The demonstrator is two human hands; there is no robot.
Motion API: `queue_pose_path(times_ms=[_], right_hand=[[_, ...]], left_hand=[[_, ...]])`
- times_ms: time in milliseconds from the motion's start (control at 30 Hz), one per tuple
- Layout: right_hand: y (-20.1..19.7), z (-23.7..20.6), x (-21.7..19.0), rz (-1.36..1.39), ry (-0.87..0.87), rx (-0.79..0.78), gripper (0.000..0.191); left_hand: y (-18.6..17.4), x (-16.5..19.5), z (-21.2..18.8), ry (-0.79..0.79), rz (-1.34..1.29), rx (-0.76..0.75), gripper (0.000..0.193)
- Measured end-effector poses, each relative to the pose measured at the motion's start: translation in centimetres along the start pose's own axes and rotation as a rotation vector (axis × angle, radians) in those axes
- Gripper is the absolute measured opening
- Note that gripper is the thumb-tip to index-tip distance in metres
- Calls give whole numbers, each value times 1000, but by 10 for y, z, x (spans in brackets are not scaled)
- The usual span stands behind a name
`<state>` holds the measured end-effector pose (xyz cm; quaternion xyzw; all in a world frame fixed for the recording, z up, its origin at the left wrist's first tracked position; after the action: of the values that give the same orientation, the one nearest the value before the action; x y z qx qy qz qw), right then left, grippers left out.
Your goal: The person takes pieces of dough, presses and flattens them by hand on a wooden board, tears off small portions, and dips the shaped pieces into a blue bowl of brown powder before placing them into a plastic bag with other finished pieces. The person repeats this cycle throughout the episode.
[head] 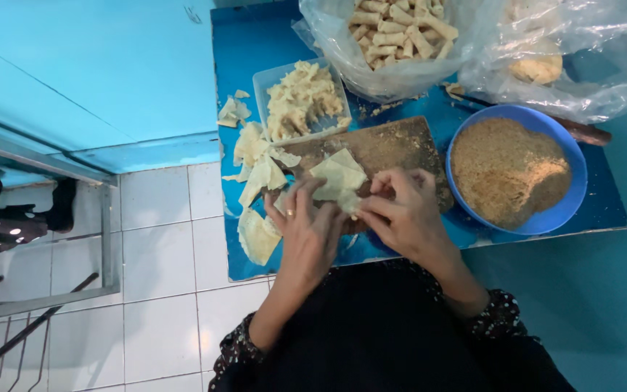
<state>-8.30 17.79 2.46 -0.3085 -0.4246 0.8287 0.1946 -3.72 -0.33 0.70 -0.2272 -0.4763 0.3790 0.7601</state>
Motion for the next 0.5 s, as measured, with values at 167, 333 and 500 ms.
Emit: queue_pose_path(times_ms=[167, 333, 500], right_hand=[[9, 8, 15, 115, -6, 36, 14], [11, 0, 19, 79, -21, 41, 12], [14, 1, 26, 56, 119, 58, 9]], left_hand=[[10, -6, 12, -19, -6, -21, 14], [12, -5, 15, -2, 12, -42, 13], [18, -3, 24, -84, -69, -11, 26]])
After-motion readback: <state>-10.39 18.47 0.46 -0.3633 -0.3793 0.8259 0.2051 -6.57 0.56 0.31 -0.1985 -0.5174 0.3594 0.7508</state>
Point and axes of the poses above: each hand's wrist, its own z-axis towards the middle knuckle, its own y-axis out of the palm, x = y × z, the point moved 2 cm from there along z, towards the middle knuckle, and after that the axes turned 6 degrees about -y, right-handed, at the moved point
